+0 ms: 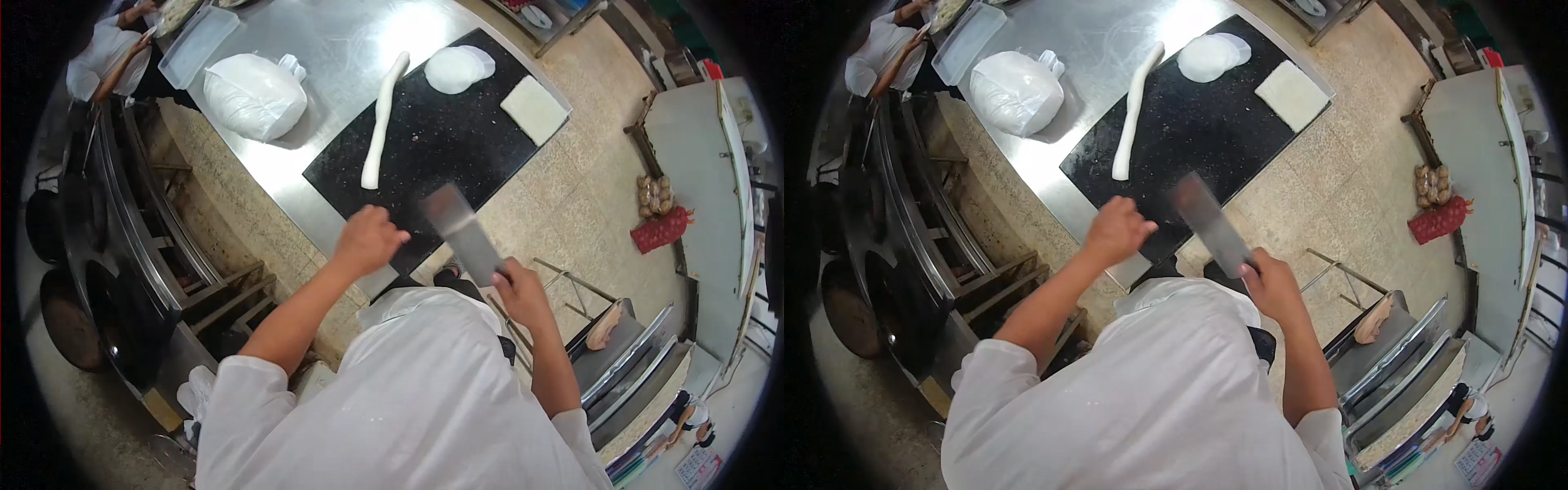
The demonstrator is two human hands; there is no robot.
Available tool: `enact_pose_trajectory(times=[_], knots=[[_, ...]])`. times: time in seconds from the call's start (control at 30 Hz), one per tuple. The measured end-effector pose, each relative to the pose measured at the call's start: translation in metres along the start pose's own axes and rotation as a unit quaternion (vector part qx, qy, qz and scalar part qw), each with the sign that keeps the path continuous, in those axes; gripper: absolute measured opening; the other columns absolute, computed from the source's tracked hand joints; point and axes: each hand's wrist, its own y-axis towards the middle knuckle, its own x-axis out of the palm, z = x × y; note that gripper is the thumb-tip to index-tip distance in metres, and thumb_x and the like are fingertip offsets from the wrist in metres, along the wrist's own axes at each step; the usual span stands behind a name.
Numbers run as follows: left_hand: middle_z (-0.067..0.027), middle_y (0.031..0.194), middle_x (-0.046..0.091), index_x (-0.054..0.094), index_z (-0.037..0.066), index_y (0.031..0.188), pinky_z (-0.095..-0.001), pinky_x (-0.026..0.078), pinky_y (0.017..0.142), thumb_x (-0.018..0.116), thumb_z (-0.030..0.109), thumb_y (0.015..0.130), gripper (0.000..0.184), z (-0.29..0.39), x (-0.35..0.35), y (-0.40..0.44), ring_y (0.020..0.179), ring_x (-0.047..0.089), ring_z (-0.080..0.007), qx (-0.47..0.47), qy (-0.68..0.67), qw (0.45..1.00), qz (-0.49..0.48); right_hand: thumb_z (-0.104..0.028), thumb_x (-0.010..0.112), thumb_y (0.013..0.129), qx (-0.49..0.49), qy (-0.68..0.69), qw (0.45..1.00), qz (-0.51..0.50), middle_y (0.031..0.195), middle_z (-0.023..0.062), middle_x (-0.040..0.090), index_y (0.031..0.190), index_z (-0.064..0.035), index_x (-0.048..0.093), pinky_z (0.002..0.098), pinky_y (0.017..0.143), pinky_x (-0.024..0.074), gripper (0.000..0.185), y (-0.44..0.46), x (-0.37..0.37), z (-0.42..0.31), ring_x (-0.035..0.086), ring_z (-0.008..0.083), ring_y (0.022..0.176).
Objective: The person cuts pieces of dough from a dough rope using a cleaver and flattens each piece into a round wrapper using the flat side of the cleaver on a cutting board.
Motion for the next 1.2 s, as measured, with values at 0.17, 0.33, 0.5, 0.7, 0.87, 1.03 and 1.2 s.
enact_pose_trajectory(times=[0.17,0.33,0.5,0.7,0.87,1.03,1.2], knots=[[-0.0149,0.157,0.039,0.055,0.024,0.145,-0.0709,0.017,0.117,0.053,0.049,0.101,0.051,0.037,0.030,0.057,0.151,0.026,-0.0418,0.127,0.090,0.974,0.163,-0.031,0.059,0.105,0.020,0.263,0.935,0.239,0.074,0.0085,0.063,0.103,0.0008,0.061,0.0319,0.059,0.0484,0.032,0.008,-0.049,0.034,0.061,0.0147,0.066],[-0.0141,0.168,0.026,0.045,0.028,0.156,-0.0733,0.007,0.120,0.046,0.060,0.102,0.063,0.052,0.022,0.103,0.156,0.016,-0.0439,0.153,0.104,0.974,0.133,-0.031,0.056,0.106,0.097,0.447,0.838,0.299,0.072,0.0041,0.058,0.098,-0.0021,0.058,0.0307,0.056,0.0481,0.030,0.168,-0.063,0.084,0.058,0.0119,0.060],[-0.0123,0.169,0.025,0.043,0.029,0.157,-0.0666,0.007,0.124,0.047,0.061,0.101,0.065,0.054,0.019,0.110,0.158,0.013,-0.0416,0.133,0.077,0.983,0.104,-0.033,0.057,0.105,0.225,0.413,0.857,0.212,0.070,0.0042,0.058,0.097,-0.0049,0.057,0.0333,0.053,0.0489,0.029,0.160,-0.051,0.080,0.058,0.0128,0.057],[-0.0101,0.168,0.029,0.046,0.028,0.156,-0.0653,0.009,0.124,0.049,0.063,0.099,0.066,0.041,0.017,0.093,0.158,0.017,-0.0371,0.234,0.054,0.965,0.106,-0.034,0.071,0.093,-0.019,0.151,0.985,-0.086,0.095,0.0265,0.071,0.114,-0.0003,0.066,0.0508,0.083,0.0531,0.040,0.063,0.065,0.050,0.070,0.0452,0.094],[-0.0079,0.162,0.041,0.050,0.025,0.153,-0.0653,0.013,0.123,0.052,0.062,0.097,0.067,0.035,0.014,0.121,0.154,0.030,-0.0347,0.286,0.062,0.953,0.074,-0.039,0.072,0.093,0.080,0.165,0.977,-0.110,0.092,0.0273,0.072,0.102,0.0041,0.068,0.0514,0.081,0.0534,0.044,0.101,0.043,0.046,0.071,0.0446,0.092],[-0.0136,0.161,0.041,0.049,0.022,0.154,-0.0668,0.015,0.122,0.052,0.064,0.096,0.072,0.043,-0.014,0.194,0.152,0.030,-0.0401,0.244,0.094,0.947,0.186,-0.041,0.073,0.092,0.132,0.097,0.983,-0.077,0.094,0.0297,0.070,0.104,0.0053,0.065,0.0525,0.080,0.0534,0.049,0.132,0.003,0.040,0.070,0.0450,0.092],[-0.0134,0.159,0.044,0.052,0.022,0.150,-0.0694,0.016,0.120,0.054,0.066,0.094,0.071,0.045,-0.003,0.121,0.152,0.032,-0.0372,0.397,0.115,0.906,-0.090,-0.040,0.086,0.078,0.063,0.116,0.991,-0.017,0.108,0.0295,0.069,0.109,0.0033,0.061,0.0526,0.087,0.0539,0.059,0.044,0.081,0.044,0.069,0.0457,0.101]])
